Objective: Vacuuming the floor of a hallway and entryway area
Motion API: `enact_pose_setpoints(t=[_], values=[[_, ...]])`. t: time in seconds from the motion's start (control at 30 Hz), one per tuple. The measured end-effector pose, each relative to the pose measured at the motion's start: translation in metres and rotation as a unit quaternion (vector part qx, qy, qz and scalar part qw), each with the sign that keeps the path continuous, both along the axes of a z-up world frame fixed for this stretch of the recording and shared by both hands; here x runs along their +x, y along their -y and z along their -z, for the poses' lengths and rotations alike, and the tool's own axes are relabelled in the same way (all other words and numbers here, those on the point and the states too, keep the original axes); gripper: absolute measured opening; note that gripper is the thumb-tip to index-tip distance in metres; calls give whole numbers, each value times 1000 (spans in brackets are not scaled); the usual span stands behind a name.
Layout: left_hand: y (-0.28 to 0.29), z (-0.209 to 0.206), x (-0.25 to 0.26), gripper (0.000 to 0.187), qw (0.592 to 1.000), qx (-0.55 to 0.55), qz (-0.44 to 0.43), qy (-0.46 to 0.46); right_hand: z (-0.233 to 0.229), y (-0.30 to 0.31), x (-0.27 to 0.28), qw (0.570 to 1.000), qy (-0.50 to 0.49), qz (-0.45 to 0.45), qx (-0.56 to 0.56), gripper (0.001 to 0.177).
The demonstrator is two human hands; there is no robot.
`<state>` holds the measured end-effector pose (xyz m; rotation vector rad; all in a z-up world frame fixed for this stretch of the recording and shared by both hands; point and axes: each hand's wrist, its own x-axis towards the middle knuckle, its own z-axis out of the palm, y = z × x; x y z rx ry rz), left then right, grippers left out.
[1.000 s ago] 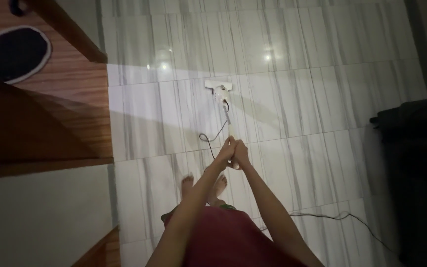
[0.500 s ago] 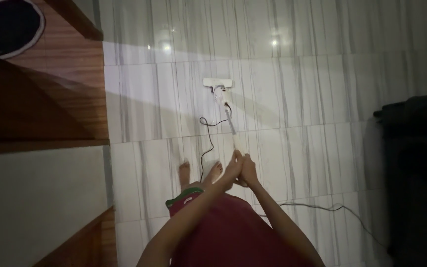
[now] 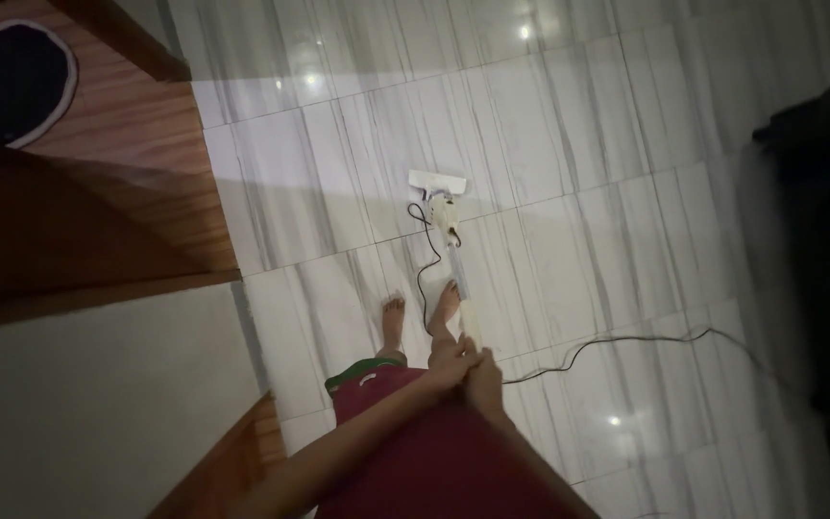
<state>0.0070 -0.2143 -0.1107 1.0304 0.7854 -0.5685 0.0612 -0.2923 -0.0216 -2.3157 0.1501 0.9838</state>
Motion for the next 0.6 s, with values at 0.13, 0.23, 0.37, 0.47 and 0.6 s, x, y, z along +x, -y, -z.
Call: enact_pose_setpoints(t=[0.13,0.23,0.37,0.47,0.6], values=[[-31,-9,-38,51,997,30,-10,68,32,-9,-41,999,30,-2,36,52],[-57,-54,-40,50,999,9,-37,36,13,-32,-46,999,9,7,49,44],[-66,-11,-33,56,997,-11,-76,31,30,-60,-38,986,-58,93,127,43],[-75,9,-12,62,995,-8,-80,62,30,-76,-16,979,-44,108,169,46],[-91,-23,34,69,996,0,-72,54,12,-93,29,992,-32,57,106,50]])
